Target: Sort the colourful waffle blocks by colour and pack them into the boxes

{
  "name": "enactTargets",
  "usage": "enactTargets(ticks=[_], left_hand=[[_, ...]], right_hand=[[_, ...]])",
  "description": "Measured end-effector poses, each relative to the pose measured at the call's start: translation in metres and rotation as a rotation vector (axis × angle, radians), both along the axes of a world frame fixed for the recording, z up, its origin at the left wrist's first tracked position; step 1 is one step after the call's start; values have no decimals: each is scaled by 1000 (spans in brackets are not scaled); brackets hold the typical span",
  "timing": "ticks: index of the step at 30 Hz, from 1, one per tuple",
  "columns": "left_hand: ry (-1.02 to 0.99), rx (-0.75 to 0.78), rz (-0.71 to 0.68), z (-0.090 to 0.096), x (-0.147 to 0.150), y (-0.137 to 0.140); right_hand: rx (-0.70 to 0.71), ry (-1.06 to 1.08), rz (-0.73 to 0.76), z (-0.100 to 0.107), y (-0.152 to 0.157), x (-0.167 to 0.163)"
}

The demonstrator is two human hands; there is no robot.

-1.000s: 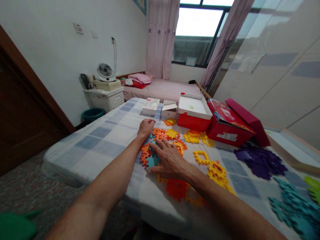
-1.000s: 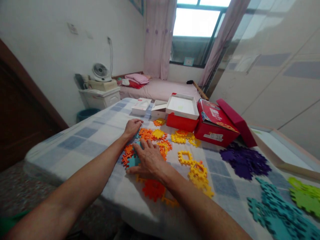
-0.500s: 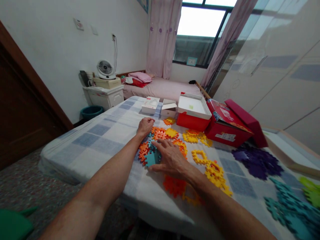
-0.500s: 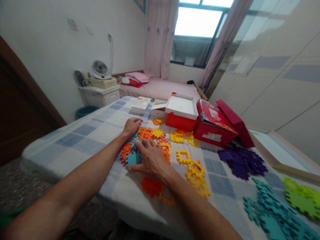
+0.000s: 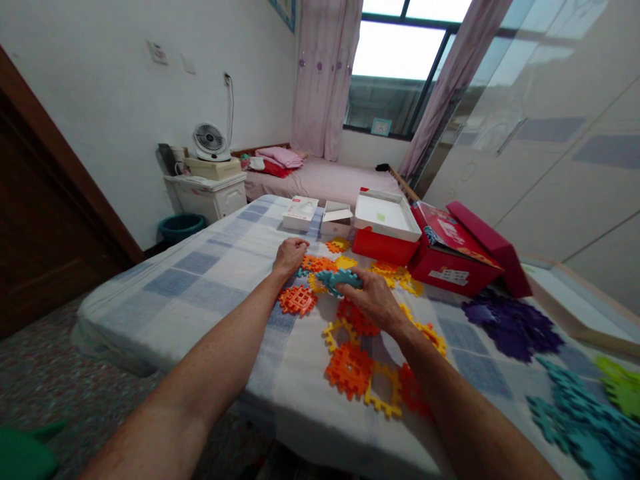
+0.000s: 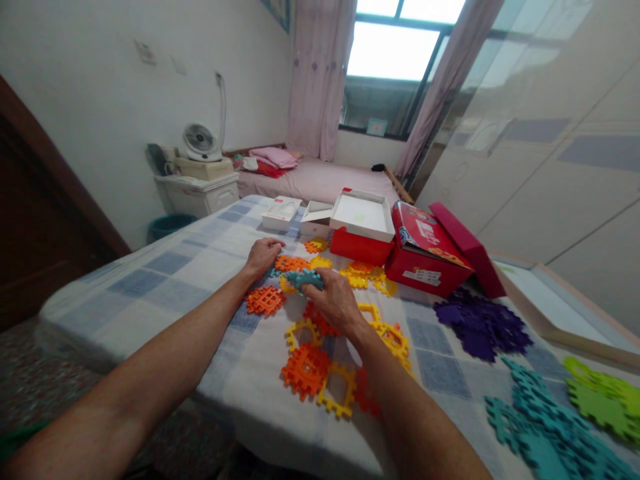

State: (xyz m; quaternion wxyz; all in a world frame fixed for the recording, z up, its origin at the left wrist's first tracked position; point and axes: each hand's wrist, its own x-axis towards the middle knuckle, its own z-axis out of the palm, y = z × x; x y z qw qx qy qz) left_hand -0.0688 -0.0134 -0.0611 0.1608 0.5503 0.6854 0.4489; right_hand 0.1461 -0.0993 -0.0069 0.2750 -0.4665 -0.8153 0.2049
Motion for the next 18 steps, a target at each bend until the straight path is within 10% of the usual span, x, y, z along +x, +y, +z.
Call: enactTargets(ticks=[11, 18], left_hand=[[13, -16, 3, 1, 0, 0], [126, -45, 1, 1, -3, 0]], right_hand=[[-245, 491, -33, 21, 15, 34], [5, 347, -352, 60, -45, 139]])
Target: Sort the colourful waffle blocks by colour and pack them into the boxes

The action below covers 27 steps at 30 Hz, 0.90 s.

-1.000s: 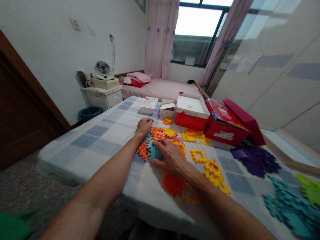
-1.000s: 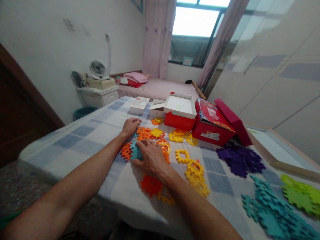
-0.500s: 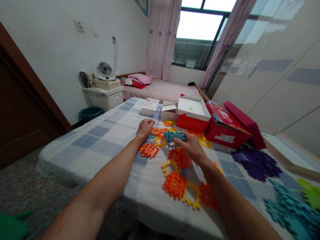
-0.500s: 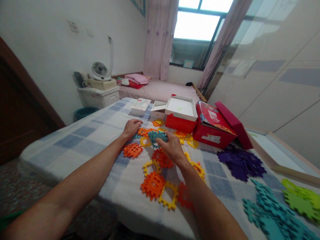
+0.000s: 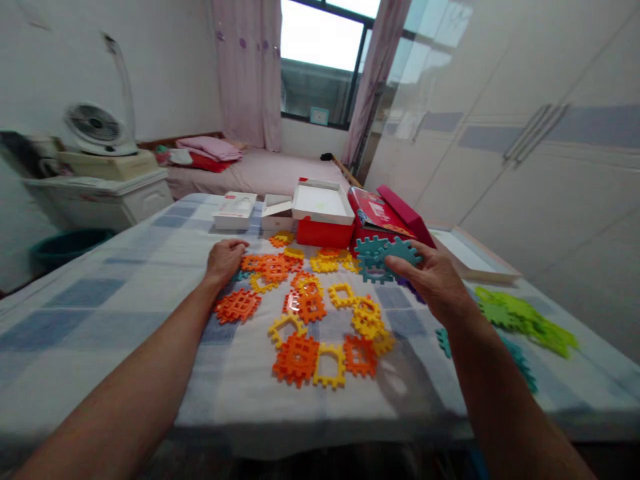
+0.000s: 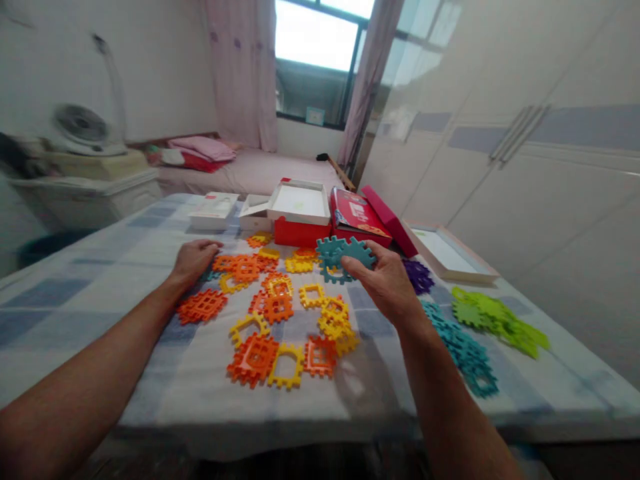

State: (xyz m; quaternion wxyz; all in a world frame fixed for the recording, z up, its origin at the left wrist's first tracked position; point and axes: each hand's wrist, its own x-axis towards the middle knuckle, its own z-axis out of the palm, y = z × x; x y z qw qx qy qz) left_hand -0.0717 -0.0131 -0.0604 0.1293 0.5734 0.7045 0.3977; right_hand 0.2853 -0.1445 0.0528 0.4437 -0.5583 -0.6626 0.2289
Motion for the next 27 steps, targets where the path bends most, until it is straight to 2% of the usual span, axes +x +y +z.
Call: enactTargets(ticks=[2, 5, 7, 10, 15, 20, 24, 27], left_hand=[[33, -35, 0, 1, -1, 1], [73, -64, 16, 4, -1, 0], [85, -80, 25, 5, -1, -2], [96, -106, 41, 8, 1, -5], [93, -111, 45, 8, 0, -6], [56, -98, 16, 7, -1, -5], [1, -14, 29, 7, 2, -7], [-102, 22, 1, 5, 3, -5]], right_hand=[[-22, -152, -178, 1, -25, 38], [-68, -370, -392, -9, -57, 86], [-104, -444, -445, -21, -69, 108], [-178, -480, -433, -40, -75, 125], [-210, -548, -430, -61, -70, 136], [-53, -685, -448, -71, -68, 146], [40, -694, -448, -64, -61, 137], [11, -622, -318, -52, -41, 104]])
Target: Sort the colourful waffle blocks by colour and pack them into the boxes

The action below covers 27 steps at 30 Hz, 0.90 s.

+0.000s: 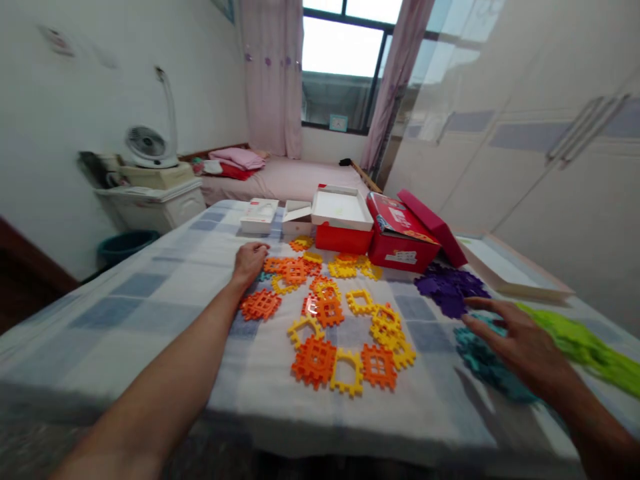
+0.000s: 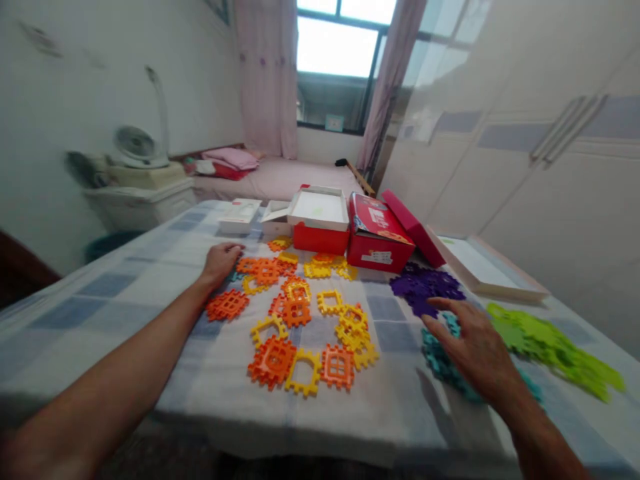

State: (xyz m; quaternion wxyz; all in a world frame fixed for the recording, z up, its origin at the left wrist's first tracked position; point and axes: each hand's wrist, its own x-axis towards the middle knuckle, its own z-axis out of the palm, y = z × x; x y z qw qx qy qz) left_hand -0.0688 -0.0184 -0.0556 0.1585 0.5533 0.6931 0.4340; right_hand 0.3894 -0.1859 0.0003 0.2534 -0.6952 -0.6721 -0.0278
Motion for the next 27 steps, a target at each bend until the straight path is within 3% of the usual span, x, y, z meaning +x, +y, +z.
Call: enactTargets(ticks=[5, 11, 13, 17, 20, 27], left_hand=[[-343, 71, -89, -8, 5, 6], [-772, 67, -290, -2, 16, -2], [-967, 54, -328, 4, 17, -5], [-1318, 26, -316, 12, 15, -6], [-1367, 87, -222, 14, 13, -5], [-1358, 151, -139, 18, 14, -6]], right_hand=[[-92, 93, 433, 14, 41, -101], [-95, 34, 825, 3, 92, -227], [-104, -61, 848, -4, 106, -258], [-136, -269, 758, -15, 122, -296], [-150, -372, 717, -18, 125, -306], [-31, -502, 760, -11, 126, -306]])
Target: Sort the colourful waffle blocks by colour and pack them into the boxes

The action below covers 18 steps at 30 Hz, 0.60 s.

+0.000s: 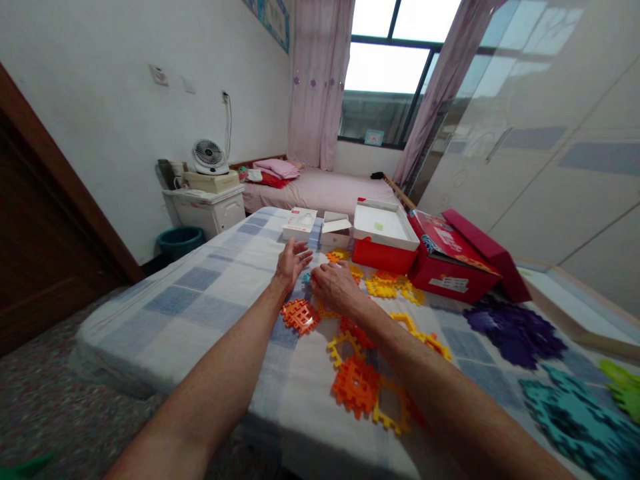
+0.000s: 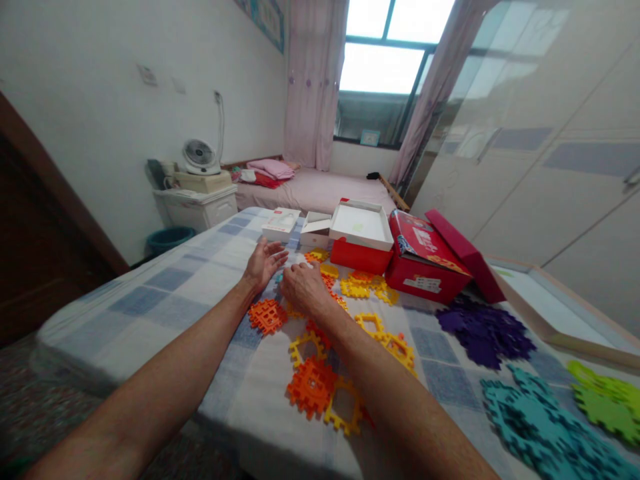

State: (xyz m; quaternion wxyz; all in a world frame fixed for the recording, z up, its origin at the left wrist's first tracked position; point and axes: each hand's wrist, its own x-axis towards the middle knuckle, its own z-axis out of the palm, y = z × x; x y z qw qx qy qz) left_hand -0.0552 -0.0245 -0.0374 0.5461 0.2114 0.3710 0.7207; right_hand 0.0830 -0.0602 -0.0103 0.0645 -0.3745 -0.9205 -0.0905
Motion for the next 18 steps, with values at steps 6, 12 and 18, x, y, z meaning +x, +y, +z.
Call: enactTargets(ticks=[6, 12, 18], left_hand=[[47, -20, 19, -1, 0, 0], [101, -18, 27, -3, -1, 0], [120, -24, 15, -5, -3, 4]], right_hand=[[-70, 139, -3, -7, 8, 11], [-228, 57, 91, -8, 10, 1], [-422, 470, 143, -1, 7, 4]])
